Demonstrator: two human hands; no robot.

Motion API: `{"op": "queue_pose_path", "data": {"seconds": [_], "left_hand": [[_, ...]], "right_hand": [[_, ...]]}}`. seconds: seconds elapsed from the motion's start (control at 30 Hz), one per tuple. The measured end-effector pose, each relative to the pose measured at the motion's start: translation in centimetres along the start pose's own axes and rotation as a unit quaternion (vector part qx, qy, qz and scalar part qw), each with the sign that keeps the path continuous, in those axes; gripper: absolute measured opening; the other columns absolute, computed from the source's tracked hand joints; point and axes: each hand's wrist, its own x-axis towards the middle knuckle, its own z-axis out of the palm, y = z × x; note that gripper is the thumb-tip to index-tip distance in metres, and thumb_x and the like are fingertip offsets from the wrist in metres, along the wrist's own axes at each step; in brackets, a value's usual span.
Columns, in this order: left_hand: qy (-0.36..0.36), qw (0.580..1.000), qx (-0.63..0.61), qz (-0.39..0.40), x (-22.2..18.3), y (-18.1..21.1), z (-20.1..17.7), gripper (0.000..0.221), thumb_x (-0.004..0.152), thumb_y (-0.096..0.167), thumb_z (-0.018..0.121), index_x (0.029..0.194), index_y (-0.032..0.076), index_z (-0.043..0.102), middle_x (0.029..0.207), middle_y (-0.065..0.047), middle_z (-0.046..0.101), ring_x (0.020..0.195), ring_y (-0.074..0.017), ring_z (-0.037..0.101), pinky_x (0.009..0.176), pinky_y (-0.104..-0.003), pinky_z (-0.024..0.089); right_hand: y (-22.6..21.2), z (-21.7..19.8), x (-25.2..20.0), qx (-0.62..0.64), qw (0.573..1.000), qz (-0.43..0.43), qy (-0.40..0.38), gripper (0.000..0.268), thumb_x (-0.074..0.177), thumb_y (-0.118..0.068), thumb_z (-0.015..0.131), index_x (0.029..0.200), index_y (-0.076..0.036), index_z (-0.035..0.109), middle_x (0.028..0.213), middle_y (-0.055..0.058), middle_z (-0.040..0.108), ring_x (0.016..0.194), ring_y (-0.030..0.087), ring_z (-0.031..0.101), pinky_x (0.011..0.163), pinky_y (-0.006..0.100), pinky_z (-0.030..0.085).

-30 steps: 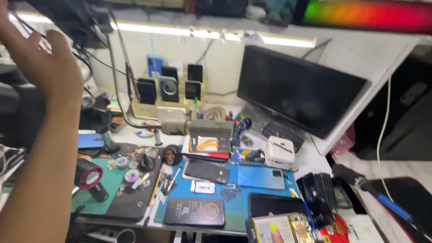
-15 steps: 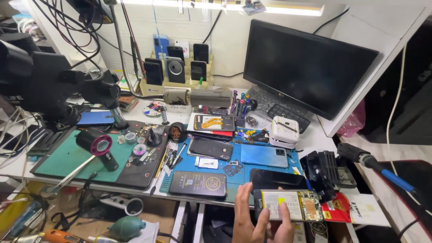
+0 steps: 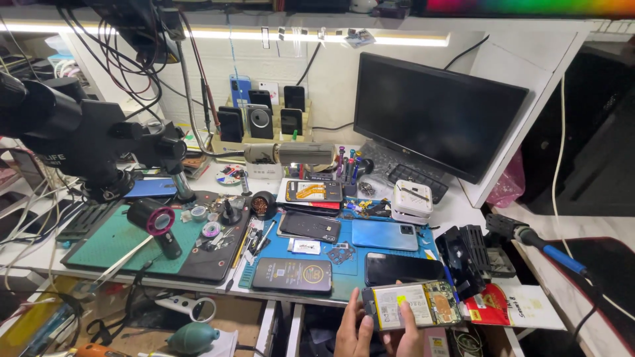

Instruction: Inspecting and repairing internal components of a mobile phone at a repair bench.

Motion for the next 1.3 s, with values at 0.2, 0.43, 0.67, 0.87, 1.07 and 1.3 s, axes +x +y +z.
{"op": "queue_pose_path", "data": {"seconds": [0.2, 0.43, 0.67, 0.87, 1.07, 1.3], "left_hand": [[0.1, 0.995, 0.024, 0.016, 1.7, 3.7, -2.8, 0.066, 0.095, 0.046, 0.046, 0.155, 0.019, 0.042, 0.139, -0.001, 0.068, 0.127, -0.015, 0.066, 0.095, -0.032, 0.054], [0.08, 0.995, 0.04, 0.042, -0.2, 3.9, -1.4, 0.061, 0.093, 0.039, 0.049, 0.151, 0.024, 0.047, 0.131, 0.005, 0.07, 0.104, -0.0143, 0.071, 0.09, -0.03, 0.057], [0.061, 0.997, 0.05, 0.02, -0.1, 4.1, -2.1, 0.066, 0.095, 0.055, 0.042, 0.154, 0.026, 0.041, 0.134, 0.006, 0.068, 0.11, -0.0156, 0.07, 0.092, -0.032, 0.056], [0.066, 0.995, 0.026, 0.073, -0.1, 3.9, -2.1, 0.065, 0.098, 0.053, 0.043, 0.154, 0.02, 0.042, 0.134, 0.0, 0.068, 0.115, -0.0178, 0.069, 0.092, -0.034, 0.057], [0.061, 0.997, 0.022, 0.05, 0.0, 3.9, -2.3, 0.066, 0.097, 0.054, 0.044, 0.155, 0.022, 0.041, 0.136, 0.0, 0.067, 0.118, -0.018, 0.068, 0.094, -0.035, 0.057], [0.065, 0.997, 0.033, 0.038, 0.3, 3.9, -2.3, 0.065, 0.096, 0.053, 0.044, 0.154, 0.024, 0.041, 0.135, 0.003, 0.067, 0.115, -0.0167, 0.069, 0.093, -0.034, 0.057]], "right_hand": [[-1.4, 1.1, -1.5, 0.003, 1.0, 0.001, 0.031, 0.052, 0.097, -0.035, 0.05, 0.147, -0.029, 0.061, 0.091, 0.012, 0.067, 0.045, 0.015, 0.039, 0.032, 0.026, 0.028], [1.0, 0.2, 0.2, 0.045, 0.999, 0.007, 0.001, 0.055, 0.096, -0.035, 0.051, 0.149, -0.027, 0.061, 0.089, 0.016, 0.067, 0.037, 0.016, 0.033, 0.033, 0.025, 0.026], [-1.6, 2.0, -2.5, 0.033, 0.998, 0.028, 0.05, 0.052, 0.096, -0.032, 0.052, 0.148, -0.031, 0.061, 0.104, 0.015, 0.07, 0.047, 0.016, 0.039, 0.037, 0.025, 0.027], [-0.6, 1.3, -1.5, 0.024, 0.999, 0.019, 0.033, 0.053, 0.097, -0.036, 0.051, 0.149, -0.029, 0.061, 0.091, 0.014, 0.066, 0.04, 0.016, 0.034, 0.035, 0.026, 0.027], [0.3, 0.5, -0.3, 0.015, 0.999, 0.013, 0.035, 0.053, 0.097, -0.037, 0.052, 0.149, -0.03, 0.06, 0.094, 0.015, 0.067, 0.043, 0.016, 0.037, 0.035, 0.026, 0.028], [-1.4, 2.2, -2.2, 0.012, 0.998, 0.021, 0.057, 0.051, 0.096, -0.036, 0.052, 0.145, -0.031, 0.063, 0.102, 0.013, 0.069, 0.049, 0.016, 0.04, 0.037, 0.025, 0.028]]}}
